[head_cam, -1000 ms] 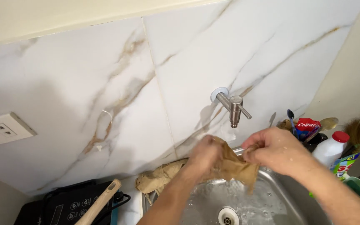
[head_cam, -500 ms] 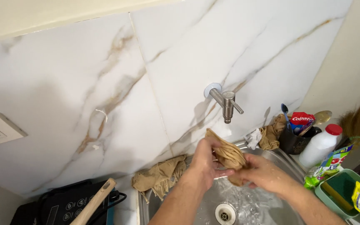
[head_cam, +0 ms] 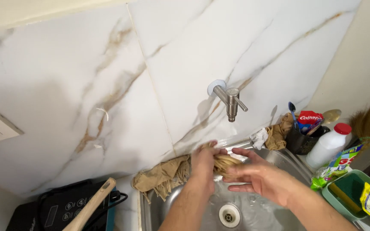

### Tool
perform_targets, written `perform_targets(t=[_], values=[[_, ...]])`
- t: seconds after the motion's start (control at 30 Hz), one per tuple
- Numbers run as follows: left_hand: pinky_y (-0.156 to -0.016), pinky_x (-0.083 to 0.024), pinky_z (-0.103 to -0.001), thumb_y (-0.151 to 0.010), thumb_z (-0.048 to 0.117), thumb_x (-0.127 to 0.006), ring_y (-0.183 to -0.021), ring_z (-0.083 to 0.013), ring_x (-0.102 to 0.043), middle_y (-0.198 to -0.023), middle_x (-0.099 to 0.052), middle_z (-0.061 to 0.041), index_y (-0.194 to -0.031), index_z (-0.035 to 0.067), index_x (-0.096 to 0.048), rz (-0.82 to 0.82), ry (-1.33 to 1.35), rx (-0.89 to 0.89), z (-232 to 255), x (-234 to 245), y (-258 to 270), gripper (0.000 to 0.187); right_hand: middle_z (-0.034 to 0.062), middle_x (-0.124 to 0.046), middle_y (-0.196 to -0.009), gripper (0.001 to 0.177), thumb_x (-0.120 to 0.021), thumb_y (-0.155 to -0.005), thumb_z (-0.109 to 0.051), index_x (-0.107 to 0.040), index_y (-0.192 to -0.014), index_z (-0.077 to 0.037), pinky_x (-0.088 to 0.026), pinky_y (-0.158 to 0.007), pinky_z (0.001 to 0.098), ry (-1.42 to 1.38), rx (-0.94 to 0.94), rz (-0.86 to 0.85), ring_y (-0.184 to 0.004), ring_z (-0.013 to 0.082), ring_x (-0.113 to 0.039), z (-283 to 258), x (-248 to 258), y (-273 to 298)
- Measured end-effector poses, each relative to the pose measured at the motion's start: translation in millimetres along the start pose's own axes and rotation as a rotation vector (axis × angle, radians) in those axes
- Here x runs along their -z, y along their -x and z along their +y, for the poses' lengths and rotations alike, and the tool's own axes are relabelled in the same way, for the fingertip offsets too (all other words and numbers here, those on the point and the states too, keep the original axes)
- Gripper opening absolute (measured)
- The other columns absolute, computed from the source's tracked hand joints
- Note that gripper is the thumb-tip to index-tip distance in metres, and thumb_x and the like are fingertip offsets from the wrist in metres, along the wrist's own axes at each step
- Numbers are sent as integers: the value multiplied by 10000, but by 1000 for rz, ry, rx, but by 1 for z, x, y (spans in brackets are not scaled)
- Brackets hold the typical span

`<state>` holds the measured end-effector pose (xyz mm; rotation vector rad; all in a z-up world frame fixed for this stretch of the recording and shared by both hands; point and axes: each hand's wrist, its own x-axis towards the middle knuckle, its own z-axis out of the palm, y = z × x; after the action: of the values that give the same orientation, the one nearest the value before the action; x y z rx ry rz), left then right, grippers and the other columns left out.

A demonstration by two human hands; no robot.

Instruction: Wiping a window frame and wall with a rag, then rinsing the rag in a sink.

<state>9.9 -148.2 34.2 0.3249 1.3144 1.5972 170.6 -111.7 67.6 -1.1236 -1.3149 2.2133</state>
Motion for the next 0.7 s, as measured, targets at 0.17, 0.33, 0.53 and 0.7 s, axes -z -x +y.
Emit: perform_targets(t=[0.17, 0.33, 0.53, 0.7], values=[[-841, -606, -356, -909, 41, -578, -943, -166, -713, -993, -745, -37, -1316, 44, -620, -234, -228, -31, 24, -19, 38, 409, 136, -725, -1146, 634, -719, -761, -146, -536, -1367, -121, -594, -925, 516, -177, -144, -227, -1039, 351, -739, 16, 25, -33], [-798, -578, -288, -968, 102, -621, -871, -138, -694, -951, -755, -69, -1296, 6, -639, -391, -89, -70, -2, -24, 10, 342, 197, -746, -1010, 362, -695, -783, -64, -618, -1099, 94, -644, -879, 522, -81, -278, -481, -994, 368, -780, 38, 29, -63], [-552, -399, -264, -1044, 342, -538, -598, -95, -410, -667, -487, 10, -1088, 50, -725, -163, -280, -110, -4, -25, -3, 349, 18, -570, -685, 136, -738, -814, -100, -604, -826, -78, -373, -503, 257, 272, -144, -198, -611, 105, -533, 52, 3, -71], [-539, -380, -325, -1035, 479, -493, -558, -121, -446, -588, -466, 11, -761, 84, -557, 88, -229, -69, 9, -43, 7, 485, -11, -461, -591, 254, -782, -839, -220, -586, -739, -93, -260, -471, 340, 632, 72, 69, -525, 136, -377, 41, -21, -52]])
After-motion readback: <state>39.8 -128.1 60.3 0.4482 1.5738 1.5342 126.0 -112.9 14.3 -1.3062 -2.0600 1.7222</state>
